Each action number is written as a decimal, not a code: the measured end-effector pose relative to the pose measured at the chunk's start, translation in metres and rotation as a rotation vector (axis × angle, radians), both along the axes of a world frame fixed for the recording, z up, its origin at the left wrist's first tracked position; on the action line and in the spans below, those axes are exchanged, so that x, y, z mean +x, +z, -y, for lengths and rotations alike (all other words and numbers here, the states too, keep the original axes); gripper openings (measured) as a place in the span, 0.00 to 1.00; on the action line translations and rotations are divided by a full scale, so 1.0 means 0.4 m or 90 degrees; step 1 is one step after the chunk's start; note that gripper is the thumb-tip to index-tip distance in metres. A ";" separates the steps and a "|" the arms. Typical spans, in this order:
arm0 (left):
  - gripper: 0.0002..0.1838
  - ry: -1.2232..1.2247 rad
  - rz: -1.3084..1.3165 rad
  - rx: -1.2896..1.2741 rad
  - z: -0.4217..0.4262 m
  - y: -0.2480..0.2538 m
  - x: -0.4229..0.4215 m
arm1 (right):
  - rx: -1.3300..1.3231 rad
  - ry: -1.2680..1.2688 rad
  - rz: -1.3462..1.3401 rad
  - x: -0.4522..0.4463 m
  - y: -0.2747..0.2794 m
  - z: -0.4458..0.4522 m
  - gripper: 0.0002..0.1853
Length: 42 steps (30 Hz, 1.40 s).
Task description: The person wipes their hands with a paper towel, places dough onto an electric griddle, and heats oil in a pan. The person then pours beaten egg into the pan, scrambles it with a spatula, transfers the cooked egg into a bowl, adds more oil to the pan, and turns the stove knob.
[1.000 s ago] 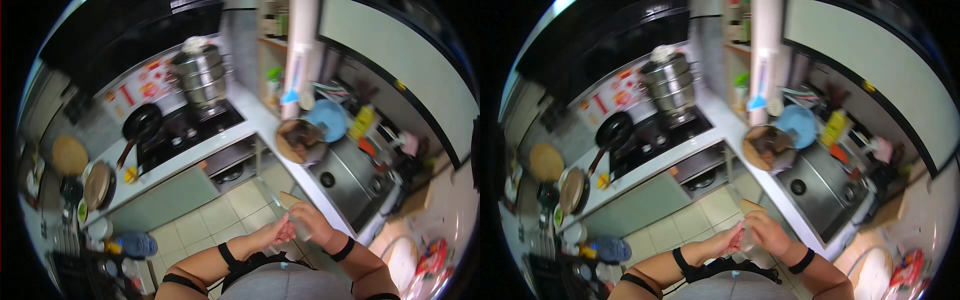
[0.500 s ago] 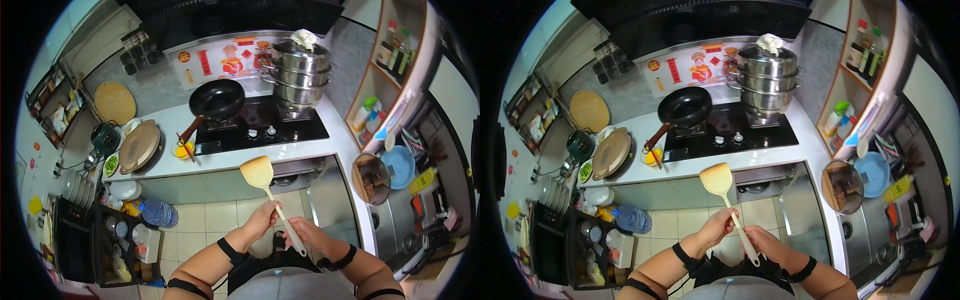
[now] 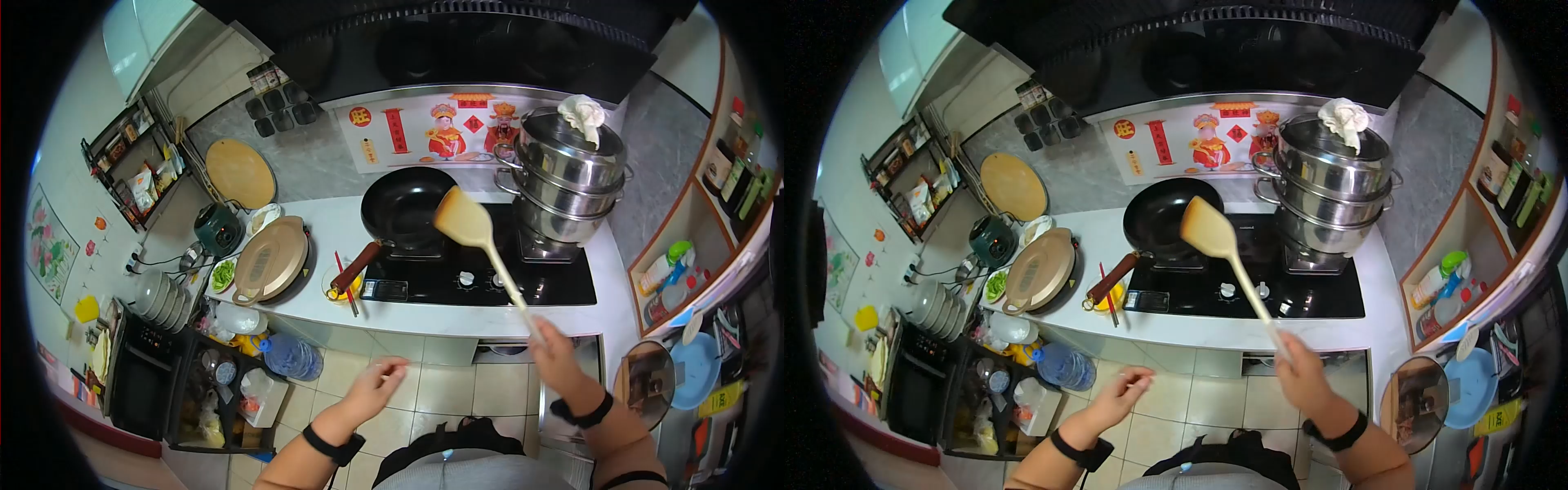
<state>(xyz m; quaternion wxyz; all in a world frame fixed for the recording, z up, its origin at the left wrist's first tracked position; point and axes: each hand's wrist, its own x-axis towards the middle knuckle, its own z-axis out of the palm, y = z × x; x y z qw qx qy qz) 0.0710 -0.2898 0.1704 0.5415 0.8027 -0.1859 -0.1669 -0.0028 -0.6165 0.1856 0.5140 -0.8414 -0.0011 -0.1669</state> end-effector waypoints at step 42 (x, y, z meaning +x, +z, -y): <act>0.31 -0.046 -0.321 -0.161 -0.228 -0.006 0.514 | -0.582 -0.125 -0.106 0.771 0.026 -0.226 0.13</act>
